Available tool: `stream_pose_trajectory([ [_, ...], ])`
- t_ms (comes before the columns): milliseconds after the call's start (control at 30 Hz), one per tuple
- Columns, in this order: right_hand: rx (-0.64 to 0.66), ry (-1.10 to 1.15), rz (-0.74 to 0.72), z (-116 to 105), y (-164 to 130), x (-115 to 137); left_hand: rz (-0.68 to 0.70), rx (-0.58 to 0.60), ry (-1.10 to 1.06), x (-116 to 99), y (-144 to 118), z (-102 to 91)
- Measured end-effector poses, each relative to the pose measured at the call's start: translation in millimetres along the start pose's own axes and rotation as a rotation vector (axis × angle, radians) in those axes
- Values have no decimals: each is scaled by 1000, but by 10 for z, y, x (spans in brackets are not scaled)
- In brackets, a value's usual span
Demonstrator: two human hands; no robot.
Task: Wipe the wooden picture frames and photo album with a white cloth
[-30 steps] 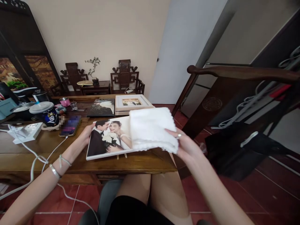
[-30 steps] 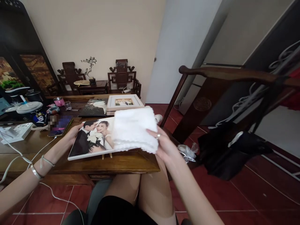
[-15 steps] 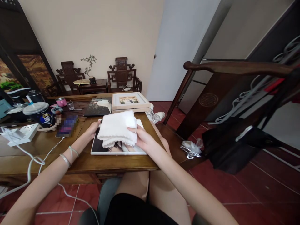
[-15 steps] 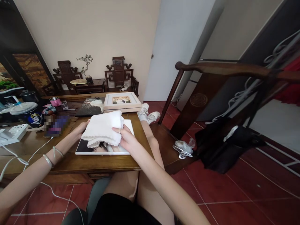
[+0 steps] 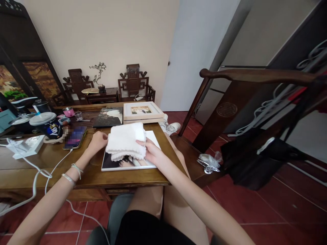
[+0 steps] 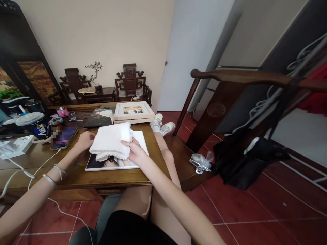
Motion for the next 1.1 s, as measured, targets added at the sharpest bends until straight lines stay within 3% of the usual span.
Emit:
stream_pose_trajectory([
  [67,2,-6,-22,27,-18,6,-1,-56,-111,-105,-79,-66],
  [233,41,-6,-121,163,-82,61,-231,36,-718,-416,-426,35],
  [400,68,-249,-289,210,-183,215,-359,52,-859,-554,-570,61],
  [500,112,-712,-502,76,-309,397,-245,-66,-759,-502,-536,-117],
  [600,95,-1212,-674,-195,-459,506,24,-369,-467,-453,-568,-466],
  [667,110,-1392,-692,-366,-540,490,188,-551,-224,-451,-655,-644],
  [733,127,-1452,-696,-473,-597,447,321,-661,-31,-460,-753,-717],
  [800,125,-1457,-715,-513,-619,418,458,-668,98,-486,-835,-681],
  [967,98,-1410,-793,-466,-531,477,713,-483,307,-557,-980,-409],
  [1100,60,-1459,-821,-423,-370,535,670,-635,339,-532,-983,-500],
])
Point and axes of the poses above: each hand's wrist, its own y-axis towards the middle knuckle, its own z-axis out of the palm, x = y × z, the point moved 6 cm from there along y, towards the middle knuckle, and after that the axes turned 9 degrees about -x, right-handed, at the moved point
